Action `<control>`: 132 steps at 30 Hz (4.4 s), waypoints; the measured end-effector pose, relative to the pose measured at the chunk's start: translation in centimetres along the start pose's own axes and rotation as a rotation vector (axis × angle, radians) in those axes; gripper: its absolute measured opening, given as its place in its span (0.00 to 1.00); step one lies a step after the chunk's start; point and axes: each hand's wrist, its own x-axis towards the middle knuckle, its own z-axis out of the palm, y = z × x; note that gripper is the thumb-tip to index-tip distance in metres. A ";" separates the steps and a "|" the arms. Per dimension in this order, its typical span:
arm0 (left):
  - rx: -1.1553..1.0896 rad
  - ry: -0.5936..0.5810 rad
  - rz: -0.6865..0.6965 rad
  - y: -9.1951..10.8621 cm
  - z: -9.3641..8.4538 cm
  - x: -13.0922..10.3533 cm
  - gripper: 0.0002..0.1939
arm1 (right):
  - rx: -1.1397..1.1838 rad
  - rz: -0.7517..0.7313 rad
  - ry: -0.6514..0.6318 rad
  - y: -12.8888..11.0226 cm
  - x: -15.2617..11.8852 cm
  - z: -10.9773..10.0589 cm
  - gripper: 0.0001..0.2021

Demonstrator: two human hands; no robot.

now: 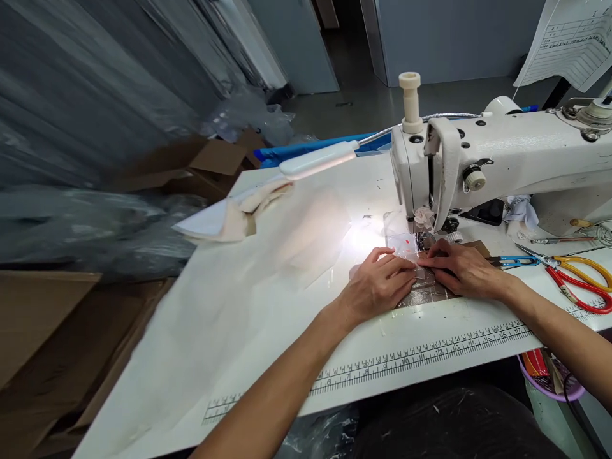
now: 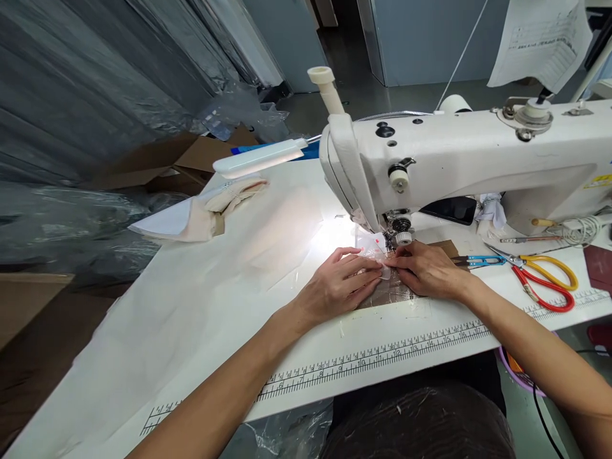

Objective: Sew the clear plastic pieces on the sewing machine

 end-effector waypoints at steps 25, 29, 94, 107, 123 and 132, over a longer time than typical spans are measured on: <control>-0.012 -0.146 -0.023 0.5 -0.8 0.1 0.08 | -0.056 -0.044 -0.046 -1.3 -0.5 -0.6 0.18; -0.029 -0.115 -0.038 0.6 -0.9 0.3 0.07 | -0.117 -0.099 -0.055 -1.1 -0.4 -0.5 0.17; 0.026 -0.249 -0.184 -1.8 0.2 0.5 0.17 | -0.182 0.000 0.103 -1.0 -0.6 1.1 0.17; -0.011 0.015 -0.046 -1.5 -0.1 0.9 0.07 | -0.105 0.146 0.084 -1.3 -0.4 1.0 0.16; -0.045 -0.105 0.088 -1.4 -0.6 0.9 0.08 | -0.078 0.136 0.108 -1.1 -0.6 1.0 0.17; -0.123 -0.144 0.065 -1.3 -0.4 0.9 0.09 | -0.097 0.135 0.083 -1.1 -0.5 0.9 0.18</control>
